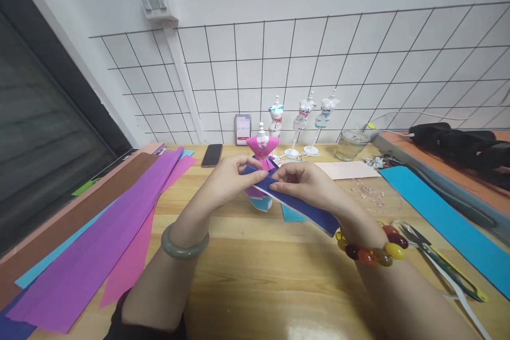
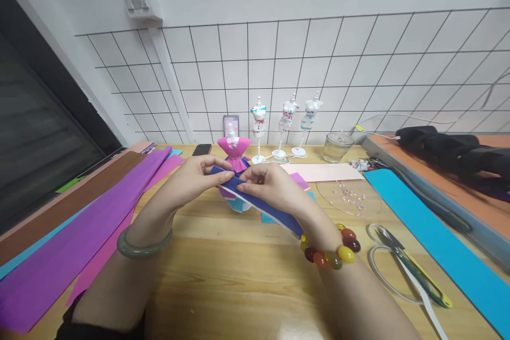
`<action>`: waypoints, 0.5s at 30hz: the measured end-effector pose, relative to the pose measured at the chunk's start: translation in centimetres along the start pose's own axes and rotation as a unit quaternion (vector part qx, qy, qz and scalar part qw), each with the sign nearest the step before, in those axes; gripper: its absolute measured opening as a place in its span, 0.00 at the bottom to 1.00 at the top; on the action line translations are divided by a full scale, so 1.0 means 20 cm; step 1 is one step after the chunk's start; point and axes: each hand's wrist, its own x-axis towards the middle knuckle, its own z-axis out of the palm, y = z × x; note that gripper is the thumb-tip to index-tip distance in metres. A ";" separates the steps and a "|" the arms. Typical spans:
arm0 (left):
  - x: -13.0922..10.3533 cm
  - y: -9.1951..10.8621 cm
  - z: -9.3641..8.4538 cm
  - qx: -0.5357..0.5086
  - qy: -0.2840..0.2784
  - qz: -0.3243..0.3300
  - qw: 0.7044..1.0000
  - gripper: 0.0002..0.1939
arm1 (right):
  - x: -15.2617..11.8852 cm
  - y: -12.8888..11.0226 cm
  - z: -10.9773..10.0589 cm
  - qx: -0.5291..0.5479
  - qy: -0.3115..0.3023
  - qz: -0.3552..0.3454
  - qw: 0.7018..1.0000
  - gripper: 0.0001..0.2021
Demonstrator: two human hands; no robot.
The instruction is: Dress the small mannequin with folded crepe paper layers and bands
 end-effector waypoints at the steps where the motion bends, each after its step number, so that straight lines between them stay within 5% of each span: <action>1: 0.00 0.00 0.00 -0.008 -0.013 -0.012 1.000 0.09 | 0.00 0.00 0.00 -0.002 -0.004 0.001 1.000 0.10; 15: 0.01 0.00 0.04 -0.069 -0.019 -0.031 0.997 0.01 | 0.01 0.01 0.01 -0.005 -0.001 -0.006 1.000 0.13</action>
